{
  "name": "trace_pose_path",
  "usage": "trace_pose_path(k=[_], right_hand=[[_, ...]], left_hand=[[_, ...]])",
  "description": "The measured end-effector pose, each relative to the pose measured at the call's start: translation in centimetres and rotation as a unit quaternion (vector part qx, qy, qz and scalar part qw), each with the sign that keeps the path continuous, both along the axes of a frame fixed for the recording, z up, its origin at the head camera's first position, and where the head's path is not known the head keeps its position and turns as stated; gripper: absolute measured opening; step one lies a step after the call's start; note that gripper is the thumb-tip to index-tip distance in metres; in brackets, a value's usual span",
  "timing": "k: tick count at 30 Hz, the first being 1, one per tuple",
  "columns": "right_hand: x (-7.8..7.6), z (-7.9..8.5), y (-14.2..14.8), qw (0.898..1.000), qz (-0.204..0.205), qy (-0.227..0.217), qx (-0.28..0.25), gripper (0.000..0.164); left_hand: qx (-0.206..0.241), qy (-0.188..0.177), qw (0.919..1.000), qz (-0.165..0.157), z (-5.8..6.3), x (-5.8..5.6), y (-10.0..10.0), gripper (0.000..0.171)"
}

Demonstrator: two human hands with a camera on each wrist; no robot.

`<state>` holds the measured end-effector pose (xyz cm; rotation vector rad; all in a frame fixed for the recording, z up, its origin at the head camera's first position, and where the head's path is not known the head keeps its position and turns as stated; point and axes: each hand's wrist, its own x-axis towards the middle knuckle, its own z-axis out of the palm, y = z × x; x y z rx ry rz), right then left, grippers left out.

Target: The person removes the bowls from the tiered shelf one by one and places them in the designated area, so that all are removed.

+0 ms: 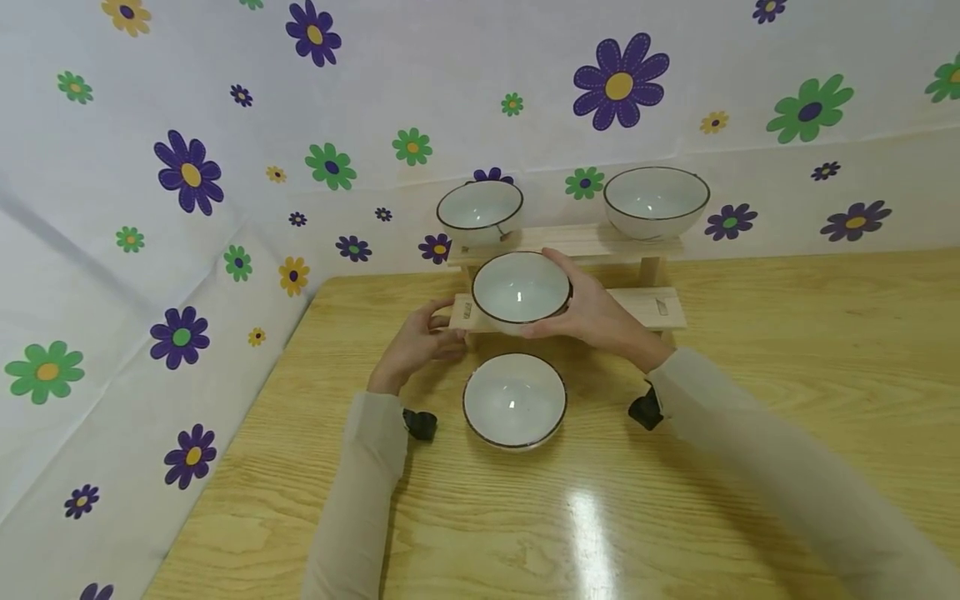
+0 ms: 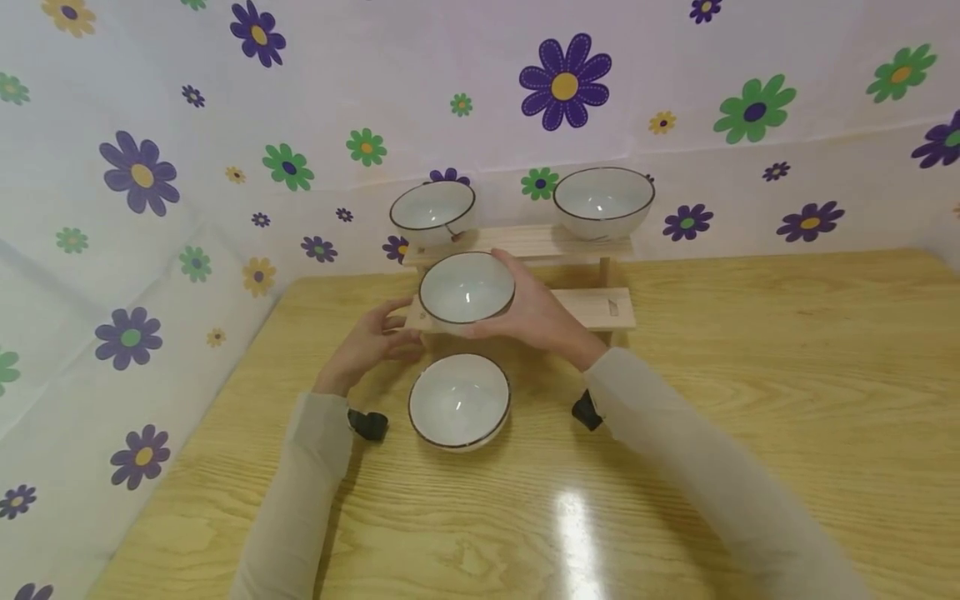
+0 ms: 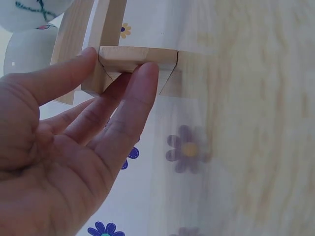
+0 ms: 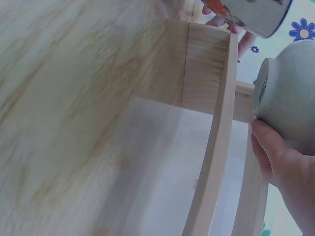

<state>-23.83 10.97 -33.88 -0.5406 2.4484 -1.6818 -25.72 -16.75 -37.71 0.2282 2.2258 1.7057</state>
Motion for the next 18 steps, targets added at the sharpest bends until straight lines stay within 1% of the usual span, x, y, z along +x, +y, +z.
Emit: trace_pose_path(k=[8, 18], right_hand=[[1.0, 0.4, 1.6, 0.999, -0.026, 0.026, 0.019, 0.116], [2.4, 0.6, 3.3, 0.999, -0.026, 0.034, 0.028, 0.111]], left_hand=[[-0.008, 0.0, 1.0, 0.003, 0.2, 0.1, 0.1, 0.064], [-0.015, 0.005, 0.9999, 0.006, 0.0, 0.0, 0.1, 0.065]])
